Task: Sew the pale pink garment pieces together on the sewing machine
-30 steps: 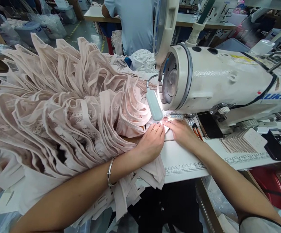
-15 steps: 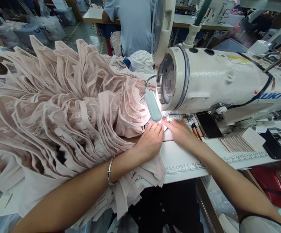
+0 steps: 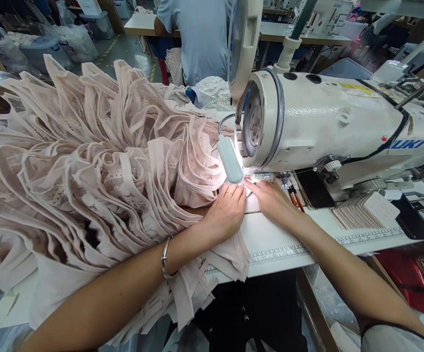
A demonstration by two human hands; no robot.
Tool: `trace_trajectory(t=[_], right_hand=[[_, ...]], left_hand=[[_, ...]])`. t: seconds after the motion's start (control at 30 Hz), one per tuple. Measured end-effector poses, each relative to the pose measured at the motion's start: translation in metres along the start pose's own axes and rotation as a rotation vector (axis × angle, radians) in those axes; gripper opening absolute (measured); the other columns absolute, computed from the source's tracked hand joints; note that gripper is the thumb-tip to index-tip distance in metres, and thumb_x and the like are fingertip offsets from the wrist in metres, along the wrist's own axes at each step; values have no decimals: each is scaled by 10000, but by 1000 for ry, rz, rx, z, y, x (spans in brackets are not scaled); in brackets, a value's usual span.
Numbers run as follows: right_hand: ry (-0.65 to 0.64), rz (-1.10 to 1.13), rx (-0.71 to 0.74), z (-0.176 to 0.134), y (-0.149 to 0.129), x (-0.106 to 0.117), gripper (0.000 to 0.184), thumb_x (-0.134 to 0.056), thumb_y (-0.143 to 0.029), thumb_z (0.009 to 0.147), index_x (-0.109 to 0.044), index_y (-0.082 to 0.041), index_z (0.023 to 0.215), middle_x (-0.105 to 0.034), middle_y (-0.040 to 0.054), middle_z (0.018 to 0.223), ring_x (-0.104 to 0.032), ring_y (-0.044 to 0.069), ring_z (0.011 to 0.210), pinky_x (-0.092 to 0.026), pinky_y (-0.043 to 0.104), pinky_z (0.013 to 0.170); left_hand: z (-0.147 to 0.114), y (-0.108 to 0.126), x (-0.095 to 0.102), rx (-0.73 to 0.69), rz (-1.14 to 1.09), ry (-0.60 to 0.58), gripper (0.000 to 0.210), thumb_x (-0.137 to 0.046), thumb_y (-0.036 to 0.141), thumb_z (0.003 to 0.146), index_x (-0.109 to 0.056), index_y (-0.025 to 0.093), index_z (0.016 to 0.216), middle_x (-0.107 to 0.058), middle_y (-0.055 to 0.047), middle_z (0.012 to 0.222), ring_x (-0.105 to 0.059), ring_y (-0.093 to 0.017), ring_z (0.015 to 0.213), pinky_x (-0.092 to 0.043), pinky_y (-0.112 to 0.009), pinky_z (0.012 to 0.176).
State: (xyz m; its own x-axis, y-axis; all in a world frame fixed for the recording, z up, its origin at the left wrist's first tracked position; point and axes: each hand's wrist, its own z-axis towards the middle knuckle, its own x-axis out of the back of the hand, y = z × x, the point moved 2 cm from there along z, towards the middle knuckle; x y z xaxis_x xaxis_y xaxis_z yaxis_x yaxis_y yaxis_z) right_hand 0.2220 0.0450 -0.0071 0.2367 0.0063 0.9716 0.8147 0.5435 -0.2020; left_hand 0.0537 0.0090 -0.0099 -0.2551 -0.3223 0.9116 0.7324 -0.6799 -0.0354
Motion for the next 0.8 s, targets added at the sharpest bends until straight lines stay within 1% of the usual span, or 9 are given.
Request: trace_trajectory(t=[0.1,0.2,0.3,0.37,0.47,0.6,0.67,0.73,0.8], right_hand=[[4,-48,-26,-2,-4,2,554,-377,-35,843,-637,-243,1285,-712,79,1188,-661,233,927,-521,353,770],[41,-86,-52,-5,-6,4,492,-387,-21,841,-698,-222,1165,-727,94,1072,-653,243,883,-513,364,756],[94,-21,20,-9,-6,5,460,-407,-27,858,-729,-233,1115,-727,67,1046,-651,230,929,-521,354,794],[113,21,76,-11,-4,5,474,-412,-19,864,-732,-240,1136,-722,58,1074,-648,221,970,-528,348,819],[125,23,109,-13,-4,5,509,-410,8,853,-724,-236,1171,-714,67,1076,-643,222,996,-533,351,832],[181,10,113,-14,-5,5,475,-411,-4,865,-722,-224,1150,-720,68,1061,-644,219,984,-529,356,843],[211,12,113,-13,-5,5,445,-407,-26,885,-719,-222,1134,-728,65,1063,-649,219,987,-527,359,851],[230,33,110,-13,-5,5,420,-396,-46,906,-716,-213,1122,-736,67,1072,-658,220,998,-528,365,865],[238,67,87,-14,-4,6,412,-384,-62,923,-713,-210,1122,-742,70,1093,-667,221,1009,-532,371,875]], left_hand=[[0,-6,5,-38,47,-5,324,-382,87,995,-607,28,1220,-678,-173,1190,-603,-279,1078,-435,-419,988],[1,-22,11,-122,88,-15,304,-356,54,1005,-655,109,1011,-703,-105,986,-615,-236,924,-452,-388,905],[2,-40,15,-166,48,3,308,-381,61,1014,-631,150,858,-665,-46,819,-594,-201,807,-453,-349,844],[2,-45,17,-172,17,32,266,-417,87,1021,-632,152,878,-668,-36,843,-594,-192,822,-451,-344,861],[1,-43,18,-164,48,53,239,-436,97,1019,-643,140,908,-677,-63,934,-601,-200,886,-448,-361,883],[1,-32,19,-188,82,-18,262,-418,26,983,-640,114,876,-623,-72,833,-586,-201,824,-445,-316,732],[1,-30,19,-144,57,-82,231,-423,24,978,-637,107,946,-595,-65,827,-576,-199,812,-434,-297,682],[0,-31,19,-53,31,-126,210,-443,60,990,-624,121,1077,-585,-67,885,-573,-201,838,-430,-288,668],[-1,-34,20,8,-4,-125,216,-467,115,1006,-612,162,1159,-581,-70,941,-573,-208,877,-433,-284,678]])
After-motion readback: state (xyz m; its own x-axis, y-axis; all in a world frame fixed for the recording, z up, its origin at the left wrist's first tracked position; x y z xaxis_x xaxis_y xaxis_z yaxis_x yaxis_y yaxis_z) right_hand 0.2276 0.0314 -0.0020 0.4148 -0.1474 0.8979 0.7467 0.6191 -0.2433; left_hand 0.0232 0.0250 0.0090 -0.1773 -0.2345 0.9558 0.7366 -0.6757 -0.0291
